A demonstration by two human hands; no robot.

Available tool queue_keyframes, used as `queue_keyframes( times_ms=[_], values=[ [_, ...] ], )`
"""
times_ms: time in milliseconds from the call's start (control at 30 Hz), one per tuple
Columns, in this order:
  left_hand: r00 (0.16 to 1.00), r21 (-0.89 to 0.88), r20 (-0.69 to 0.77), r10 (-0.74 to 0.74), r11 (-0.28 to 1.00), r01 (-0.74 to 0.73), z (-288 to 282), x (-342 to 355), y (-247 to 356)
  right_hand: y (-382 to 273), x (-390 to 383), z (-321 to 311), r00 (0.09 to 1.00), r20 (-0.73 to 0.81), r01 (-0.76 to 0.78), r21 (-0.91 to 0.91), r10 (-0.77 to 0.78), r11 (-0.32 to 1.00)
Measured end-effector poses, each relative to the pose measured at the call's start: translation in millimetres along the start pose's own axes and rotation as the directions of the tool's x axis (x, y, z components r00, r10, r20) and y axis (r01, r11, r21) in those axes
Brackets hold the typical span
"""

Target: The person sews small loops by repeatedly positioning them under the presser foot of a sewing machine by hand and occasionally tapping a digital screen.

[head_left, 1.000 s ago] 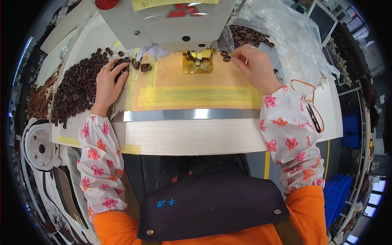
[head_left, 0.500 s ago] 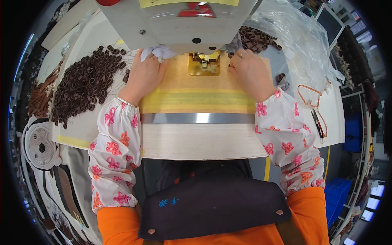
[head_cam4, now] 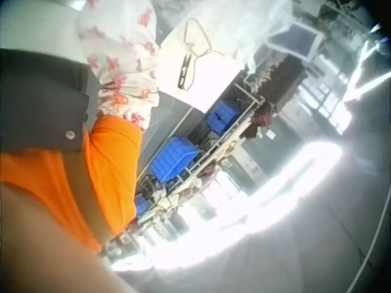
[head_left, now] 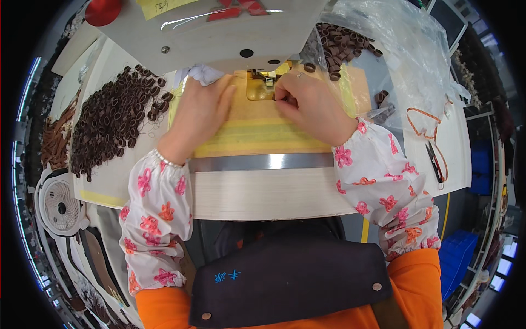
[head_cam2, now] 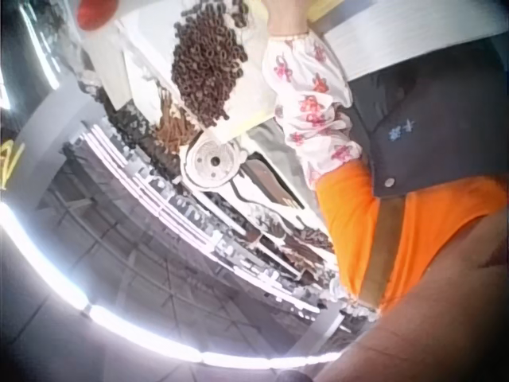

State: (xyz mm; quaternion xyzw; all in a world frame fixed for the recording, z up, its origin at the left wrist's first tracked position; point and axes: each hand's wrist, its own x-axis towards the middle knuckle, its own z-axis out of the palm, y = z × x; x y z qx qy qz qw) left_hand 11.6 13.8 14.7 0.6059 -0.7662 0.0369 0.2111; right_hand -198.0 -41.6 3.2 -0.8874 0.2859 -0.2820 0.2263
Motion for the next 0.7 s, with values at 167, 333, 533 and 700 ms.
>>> queue_keyframes(
  times_ms=[167,333,533,700],
  values=[
    [0.997,-0.237,-0.053,-0.060,0.970,0.045,36,16,11,-1,1,4,0.971,-0.014,-0.222,0.311,0.238,0.924],
    [0.998,-0.176,-0.006,-0.058,0.983,0.056,38,17,11,1,1,9,0.962,-0.024,-0.234,0.435,0.270,0.870],
    [0.981,-0.469,0.082,-0.176,0.862,0.194,31,8,16,4,0,16,0.962,-0.116,-0.175,0.429,0.246,0.886],
    [0.974,-0.719,0.202,-0.101,0.660,0.217,29,10,25,-2,-4,17,0.985,-0.174,0.022,0.030,-0.017,0.999]
  ],
)
